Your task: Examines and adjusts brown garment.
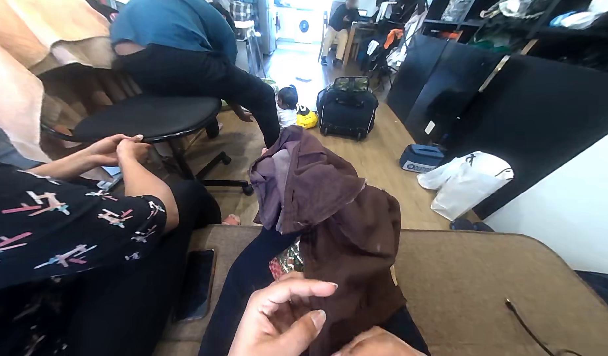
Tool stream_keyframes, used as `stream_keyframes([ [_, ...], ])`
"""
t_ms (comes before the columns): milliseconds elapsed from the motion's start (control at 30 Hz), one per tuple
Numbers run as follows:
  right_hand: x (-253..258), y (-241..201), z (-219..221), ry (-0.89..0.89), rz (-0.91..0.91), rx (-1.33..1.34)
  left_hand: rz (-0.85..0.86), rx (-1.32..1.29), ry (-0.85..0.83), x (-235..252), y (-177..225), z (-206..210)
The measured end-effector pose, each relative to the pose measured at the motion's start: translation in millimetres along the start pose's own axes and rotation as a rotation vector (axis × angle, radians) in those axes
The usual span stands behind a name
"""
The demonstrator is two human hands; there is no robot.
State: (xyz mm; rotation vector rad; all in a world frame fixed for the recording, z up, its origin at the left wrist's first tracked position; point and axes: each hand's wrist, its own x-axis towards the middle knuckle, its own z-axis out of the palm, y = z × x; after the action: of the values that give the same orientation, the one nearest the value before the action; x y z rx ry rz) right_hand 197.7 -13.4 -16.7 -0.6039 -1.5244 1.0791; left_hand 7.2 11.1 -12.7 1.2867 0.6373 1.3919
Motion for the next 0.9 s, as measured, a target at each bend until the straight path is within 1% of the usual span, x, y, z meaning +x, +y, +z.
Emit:
stream_keyframes([
  [67,1.0,2.6,0.5,0.006,-0.015,-0.086,-0.005,0.039,0.03,-1.1,-1.0,2.2],
  [133,1.2,3.9,3.2,0.05,-0.013,-0.155,-0.002,0.059,0.044,-2.9,-2.6,3.2],
  [233,1.3,6.6,4.7,0.093,0.002,-0.175,-0.003,0.051,0.041,-3.4,-3.2,2.8],
  [400,2.5,4.8,4.3,0.112,0.009,-0.25,0.006,0.034,0.032,-3.2,-4.2,2.9],
  [900,1.7,4.6,7.6,0.131,0.066,-0.217,0.047,0.069,0.026,-4.7,-3.8,4.2],
])
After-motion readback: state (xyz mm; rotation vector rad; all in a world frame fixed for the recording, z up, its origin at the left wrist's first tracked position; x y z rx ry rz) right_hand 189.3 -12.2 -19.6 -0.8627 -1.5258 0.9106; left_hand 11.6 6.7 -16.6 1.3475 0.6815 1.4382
